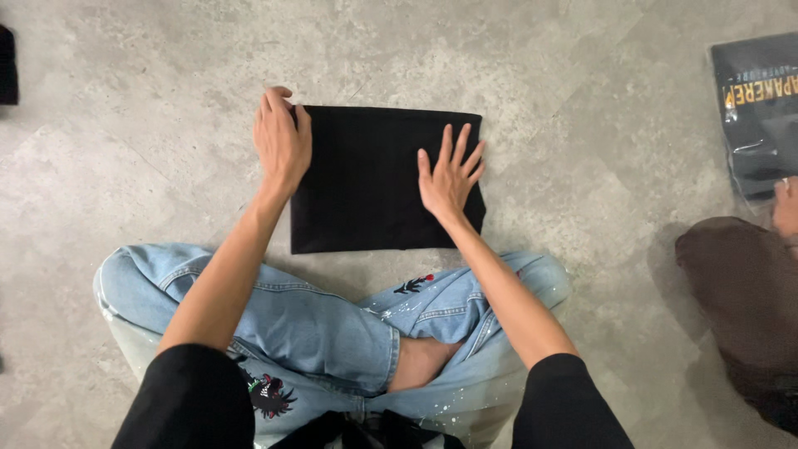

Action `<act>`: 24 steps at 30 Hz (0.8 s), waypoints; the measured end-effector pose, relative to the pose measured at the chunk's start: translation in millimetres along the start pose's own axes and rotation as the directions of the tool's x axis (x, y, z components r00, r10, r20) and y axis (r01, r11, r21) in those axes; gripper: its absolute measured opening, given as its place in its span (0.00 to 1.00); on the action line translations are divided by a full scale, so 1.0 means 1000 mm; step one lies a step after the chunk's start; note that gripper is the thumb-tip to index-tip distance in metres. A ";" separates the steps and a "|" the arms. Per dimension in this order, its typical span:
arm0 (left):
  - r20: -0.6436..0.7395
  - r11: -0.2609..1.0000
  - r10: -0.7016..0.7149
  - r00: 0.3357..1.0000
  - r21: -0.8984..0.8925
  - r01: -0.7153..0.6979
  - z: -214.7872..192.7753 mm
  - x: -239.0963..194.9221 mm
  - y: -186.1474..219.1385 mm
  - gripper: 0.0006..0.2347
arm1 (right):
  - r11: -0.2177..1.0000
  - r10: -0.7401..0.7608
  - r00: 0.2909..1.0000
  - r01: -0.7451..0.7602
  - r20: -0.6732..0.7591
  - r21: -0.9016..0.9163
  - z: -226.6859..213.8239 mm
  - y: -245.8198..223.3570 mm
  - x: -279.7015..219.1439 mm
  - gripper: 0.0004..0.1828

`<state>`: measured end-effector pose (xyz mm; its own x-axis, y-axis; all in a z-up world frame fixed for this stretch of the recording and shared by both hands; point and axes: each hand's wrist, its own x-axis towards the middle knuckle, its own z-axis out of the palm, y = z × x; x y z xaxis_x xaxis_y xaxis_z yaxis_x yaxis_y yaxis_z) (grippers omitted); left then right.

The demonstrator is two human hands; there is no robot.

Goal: The person sits on the floor and folds multiple black t-shirts by hand. They smooth the fabric, fold the sleeves and sides, and then fold the shirts into neat rectangles, placing them aside.

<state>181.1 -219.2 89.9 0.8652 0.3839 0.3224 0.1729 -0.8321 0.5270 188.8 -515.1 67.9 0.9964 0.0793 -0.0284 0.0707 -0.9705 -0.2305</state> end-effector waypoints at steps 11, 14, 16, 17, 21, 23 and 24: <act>0.350 0.901 0.334 0.875 0.154 -0.405 -0.032 -0.073 0.027 0.30 | 0.872 -0.489 0.872 0.489 -0.015 0.021 -0.025 -0.068 -0.010 0.39; 0.417 0.942 0.244 0.875 0.112 -0.316 -0.029 -0.070 0.020 0.31 | 0.946 -0.323 0.946 0.323 0.010 0.012 -0.025 -0.057 -0.003 0.42; 0.432 0.947 0.227 0.873 0.110 -0.301 -0.031 -0.070 0.021 0.31 | 0.976 -0.217 0.976 0.217 -0.003 0.014 -0.026 -0.045 -0.001 0.44; 0.447 0.951 0.209 0.870 0.112 -0.287 -0.031 -0.069 0.022 0.31 | 0.988 -0.151 0.988 0.151 -0.004 0.012 -0.027 -0.040 0.001 0.43; 0.501 0.971 0.170 0.849 0.060 -0.230 -0.033 -0.066 0.017 0.32 | 0.997 -0.073 0.997 0.073 0.000 0.002 -0.026 -0.038 0.000 0.41; 0.430 0.988 0.151 0.890 -0.078 -0.130 -0.023 -0.062 0.005 0.27 | 0.994 -0.094 0.996 0.093 0.015 0.055 -0.023 -0.029 0.004 0.39; 0.372 0.976 0.120 0.921 -0.213 -0.041 -0.020 -0.059 -0.004 0.21 | 0.987 -0.109 0.993 0.104 0.035 0.121 -0.020 -0.027 0.004 0.36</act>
<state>119.6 -230.7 84.6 0.9922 0.1049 0.0678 0.0329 -0.7430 0.6685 191.9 -492.9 93.5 0.9806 0.1925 -0.0375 0.1678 -0.9223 -0.3482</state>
